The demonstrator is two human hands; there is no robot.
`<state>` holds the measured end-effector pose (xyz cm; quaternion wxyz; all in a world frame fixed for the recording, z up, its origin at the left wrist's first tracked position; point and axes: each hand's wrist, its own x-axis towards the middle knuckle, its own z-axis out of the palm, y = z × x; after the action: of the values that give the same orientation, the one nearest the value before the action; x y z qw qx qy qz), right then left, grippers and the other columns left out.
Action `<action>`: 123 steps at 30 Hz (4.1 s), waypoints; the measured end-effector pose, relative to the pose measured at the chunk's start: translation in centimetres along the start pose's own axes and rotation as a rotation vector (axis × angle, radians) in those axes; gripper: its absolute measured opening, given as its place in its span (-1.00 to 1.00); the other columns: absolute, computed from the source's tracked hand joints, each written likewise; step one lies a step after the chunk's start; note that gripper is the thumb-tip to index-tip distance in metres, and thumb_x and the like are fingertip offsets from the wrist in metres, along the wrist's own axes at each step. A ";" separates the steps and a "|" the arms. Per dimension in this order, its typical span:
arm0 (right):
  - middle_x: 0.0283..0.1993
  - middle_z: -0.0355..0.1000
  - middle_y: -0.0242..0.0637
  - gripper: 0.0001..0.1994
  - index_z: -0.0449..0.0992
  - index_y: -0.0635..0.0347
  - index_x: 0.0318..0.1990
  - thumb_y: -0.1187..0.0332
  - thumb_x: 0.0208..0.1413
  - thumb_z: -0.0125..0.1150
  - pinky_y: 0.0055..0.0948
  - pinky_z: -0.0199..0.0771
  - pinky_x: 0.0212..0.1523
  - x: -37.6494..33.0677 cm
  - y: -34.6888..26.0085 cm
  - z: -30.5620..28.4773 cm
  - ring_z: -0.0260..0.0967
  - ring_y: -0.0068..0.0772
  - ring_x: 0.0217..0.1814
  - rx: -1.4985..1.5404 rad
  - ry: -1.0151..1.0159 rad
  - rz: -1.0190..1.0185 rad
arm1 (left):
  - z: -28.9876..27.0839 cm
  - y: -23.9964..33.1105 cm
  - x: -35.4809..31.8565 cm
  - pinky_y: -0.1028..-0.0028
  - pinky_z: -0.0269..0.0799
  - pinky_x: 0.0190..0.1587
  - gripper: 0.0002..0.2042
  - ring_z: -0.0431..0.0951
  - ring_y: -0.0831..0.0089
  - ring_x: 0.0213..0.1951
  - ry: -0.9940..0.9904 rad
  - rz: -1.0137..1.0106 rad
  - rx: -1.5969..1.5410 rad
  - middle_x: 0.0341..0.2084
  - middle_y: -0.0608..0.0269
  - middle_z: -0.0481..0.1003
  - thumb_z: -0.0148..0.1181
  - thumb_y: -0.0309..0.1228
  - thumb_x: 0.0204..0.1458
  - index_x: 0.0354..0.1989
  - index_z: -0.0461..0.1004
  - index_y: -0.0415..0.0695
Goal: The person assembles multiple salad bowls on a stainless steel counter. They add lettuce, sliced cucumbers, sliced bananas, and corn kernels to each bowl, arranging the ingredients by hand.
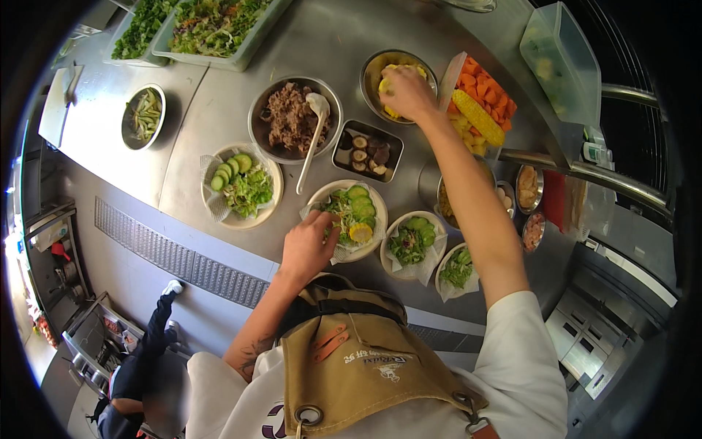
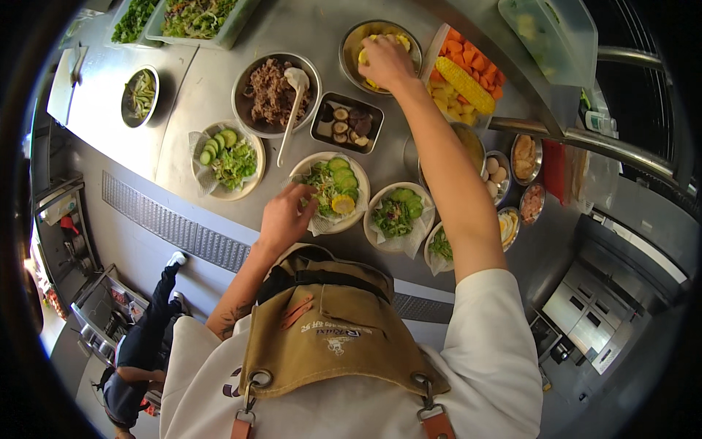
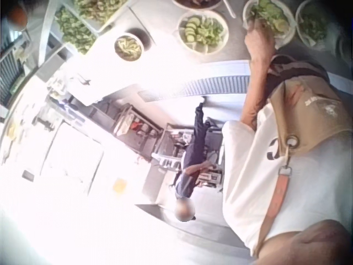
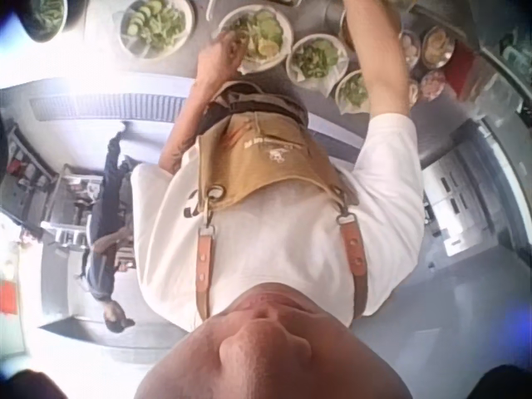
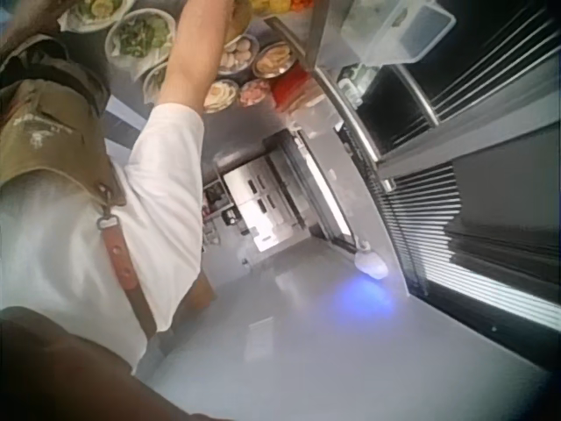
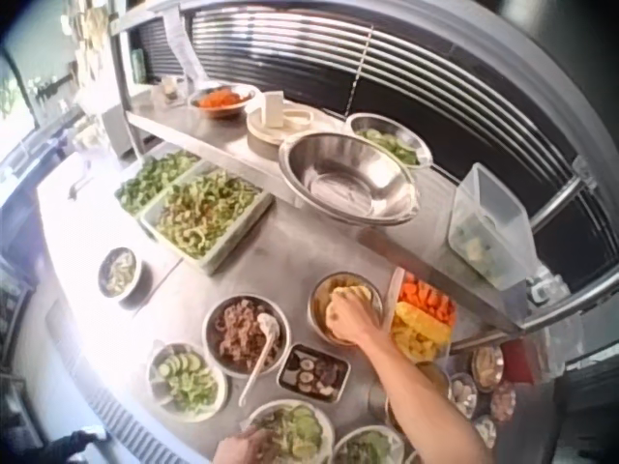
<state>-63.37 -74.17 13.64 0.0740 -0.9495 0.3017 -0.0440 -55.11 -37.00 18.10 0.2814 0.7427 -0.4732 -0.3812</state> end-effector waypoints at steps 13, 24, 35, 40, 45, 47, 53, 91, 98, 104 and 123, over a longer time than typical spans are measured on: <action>0.08 0.36 -0.16 -0.58 0.51 0.23 0.04 0.45 0.00 0.46 -0.17 0.60 0.03 -28.2 -19.8 0.7 0.44 -0.02 0.11 0.545 -0.035 0.215 | 2.9 -1.7 0.5 0.22 0.58 -0.18 -0.73 0.67 0.12 -0.28 -0.187 0.093 -0.109 -0.22 0.06 0.63 0.31 -0.39 0.14 -0.01 0.59 -0.19; 0.07 0.39 -0.17 -0.58 0.54 0.26 0.11 0.54 0.05 0.41 -0.16 0.51 0.12 -29.5 -18.7 2.0 0.38 -0.03 0.15 0.550 0.001 0.138 | 5.4 -2.5 -0.7 0.10 0.61 -0.22 -0.78 0.67 0.03 -0.23 -0.127 0.065 0.299 -0.24 0.19 0.59 0.26 -0.28 0.15 -0.06 0.59 -0.03; 0.14 0.50 -0.07 -0.66 0.54 0.18 0.14 0.54 0.20 0.23 -0.10 0.45 0.21 -8.5 -4.0 -4.4 0.43 0.02 0.21 0.303 0.114 0.192 | 5.5 -1.1 -0.6 0.18 0.63 -0.29 -0.79 0.67 0.16 -0.23 -0.061 0.155 0.391 -0.33 0.18 0.54 0.33 -0.27 0.06 -0.21 0.52 -0.07; 0.26 0.46 -0.22 -0.48 0.51 0.03 0.25 0.56 0.08 0.29 -0.06 0.40 0.32 -2.0 -0.3 -0.7 0.29 -0.01 0.38 -0.093 -0.482 -0.087 | 3.9 0.3 -0.2 0.13 0.61 -0.27 -0.75 0.66 0.09 -0.25 -0.067 0.049 0.307 -0.26 0.20 0.54 0.32 -0.22 0.12 -0.08 0.56 -0.02; 0.18 0.49 -0.32 -0.59 0.53 -0.01 0.10 0.52 0.06 0.31 0.01 0.40 0.31 0.2 0.4 -1.1 0.30 -0.03 0.38 -0.287 -0.615 -0.338 | 2.7 0.1 -0.5 0.10 0.58 -0.28 -0.79 0.63 0.05 -0.28 -0.003 0.071 0.222 -0.28 0.17 0.54 0.28 -0.26 0.17 -0.07 0.56 -0.02; 0.11 0.50 -0.31 -0.65 0.49 0.02 0.00 0.53 0.04 0.31 -0.04 0.44 0.25 -0.3 0.6 -2.6 0.32 -0.03 0.32 -0.153 -0.510 -0.348 | 2.1 0.2 -0.5 0.10 0.58 -0.24 -0.80 0.63 0.03 -0.26 -0.004 0.065 0.210 -0.27 0.16 0.54 0.27 -0.28 0.18 -0.07 0.56 -0.03; -0.21 0.57 -0.13 -0.70 0.50 0.15 -0.06 0.24 0.16 0.41 -0.06 0.55 -0.12 -6.8 -1.7 -5.5 0.54 -0.02 -0.12 0.250 -0.124 0.027 | 1.3 -0.3 -0.7 0.12 0.56 -0.24 -0.82 0.65 0.06 -0.27 0.033 -0.019 0.065 -0.25 0.14 0.58 0.26 -0.30 0.19 -0.11 0.58 -0.08; 0.01 0.53 0.07 -0.61 0.54 0.17 0.06 0.19 0.14 0.38 0.00 0.64 0.02 -3.2 -2.6 3.4 0.55 0.17 0.06 -0.123 -0.214 0.436 | 0.6 -1.1 -1.1 0.15 0.54 -0.13 -0.78 0.61 0.14 -0.21 0.038 0.222 0.285 -0.32 0.19 0.54 0.29 -0.42 0.07 -0.09 0.60 -0.07; -0.11 0.63 0.09 -0.56 0.53 0.29 0.17 0.31 0.15 0.30 -0.15 0.69 -0.15 -5.7 -0.4 0.9 0.65 0.03 -0.20 0.369 -0.096 0.453 | -0.7 0.2 0.5 0.30 0.52 -0.21 -0.80 0.63 0.23 -0.31 0.017 0.037 -0.225 -0.19 0.14 0.63 0.28 -0.37 0.23 -0.04 0.60 -0.16; -0.13 0.60 -0.14 -0.67 0.44 0.48 0.17 0.47 0.33 0.16 -0.49 0.68 -0.29 -8.0 -4.7 -2.0 0.63 -0.43 -0.30 1.358 -0.082 0.661 | 0.8 2.6 9.3 0.33 0.55 -0.01 -0.60 0.57 0.40 -0.05 0.111 -0.252 -1.016 0.06 0.20 0.52 0.10 -0.21 0.40 0.28 0.37 -0.16; 0.04 0.54 0.17 -0.70 0.57 0.30 0.08 0.52 0.22 0.13 -0.10 0.55 0.03 -9.2 -3.1 -2.5 0.57 0.12 -0.04 0.359 0.029 0.321 | -6.9 -4.7 2.5 0.48 0.58 0.00 -0.67 0.62 0.43 -0.03 0.489 -0.262 -1.214 -0.01 0.22 0.57 0.06 -0.18 0.43 0.15 0.41 -0.16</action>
<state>-69.40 -66.60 16.32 0.2433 -0.8602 0.4372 -0.0980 -46.46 -37.05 17.47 0.6999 0.5691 -0.0030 -0.4316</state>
